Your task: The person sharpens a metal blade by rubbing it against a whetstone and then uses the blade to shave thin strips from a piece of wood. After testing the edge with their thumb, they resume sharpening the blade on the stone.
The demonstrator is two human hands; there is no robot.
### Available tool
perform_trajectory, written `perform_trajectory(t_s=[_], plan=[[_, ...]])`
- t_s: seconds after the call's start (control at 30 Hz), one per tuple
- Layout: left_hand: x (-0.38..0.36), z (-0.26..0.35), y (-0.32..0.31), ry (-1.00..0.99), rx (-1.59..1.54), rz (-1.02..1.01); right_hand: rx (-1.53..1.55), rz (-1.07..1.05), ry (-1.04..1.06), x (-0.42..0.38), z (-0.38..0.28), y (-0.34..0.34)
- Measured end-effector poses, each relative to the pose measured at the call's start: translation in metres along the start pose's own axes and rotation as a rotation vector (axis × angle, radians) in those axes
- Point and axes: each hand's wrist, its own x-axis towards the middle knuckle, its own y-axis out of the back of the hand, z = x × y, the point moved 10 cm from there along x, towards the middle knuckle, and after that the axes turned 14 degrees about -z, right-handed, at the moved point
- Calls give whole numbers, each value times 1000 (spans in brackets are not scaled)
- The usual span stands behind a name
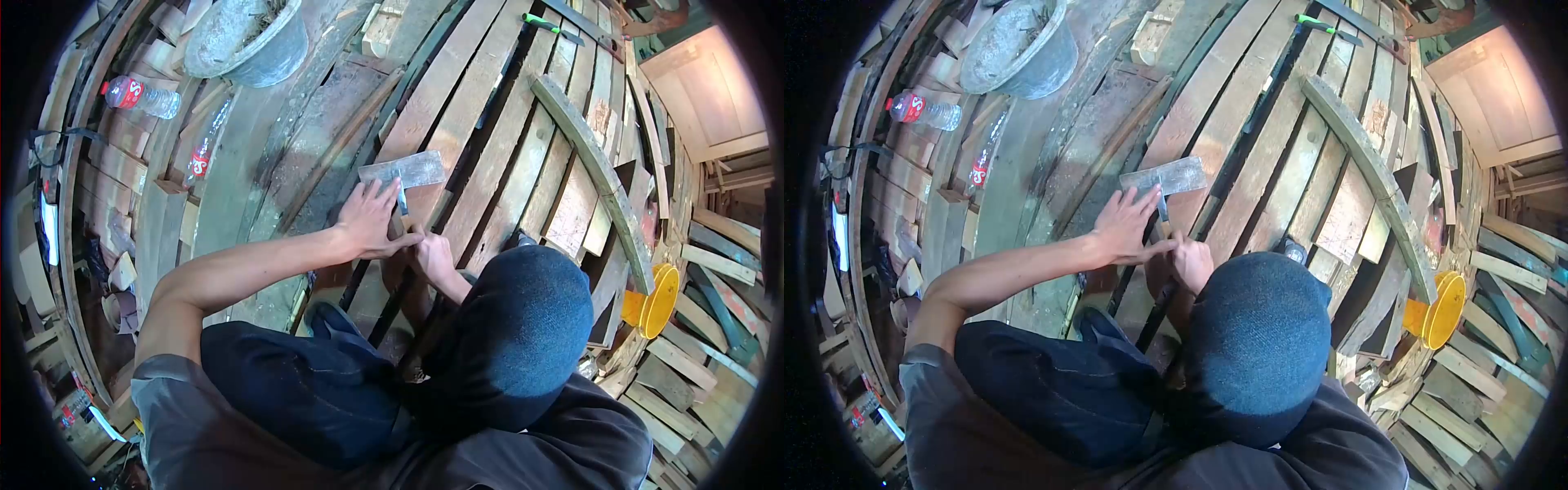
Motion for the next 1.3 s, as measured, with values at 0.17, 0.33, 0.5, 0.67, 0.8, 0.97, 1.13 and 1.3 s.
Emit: perform_trajectory(t_s=[0.17,0.33,0.5,0.67,0.8,0.97,1.13,1.3], plan=[[6,-15,18,21,-46,84,-96,-33,-40,22,18,-5],[-2,0,5,8,-2,-54,-63,-52,-25,2,13,-15],[5,-6,8,26,-6,14,-76,-54,-40,12,8,-2],[-5,2,2,14,-2,-36,-56,-35,-4,-3,-10,0],[6,-12,21,46,-3,75,-86,28,-26,23,14,-1],[4,-7,20,60,46,40,-73,-31,-5,17,10,-14],[-7,-1,10,66,117,-16,12,-9,-46,7,7,-14],[0,-3,14,68,123,-31,79,15,-2,20,15,-24]])
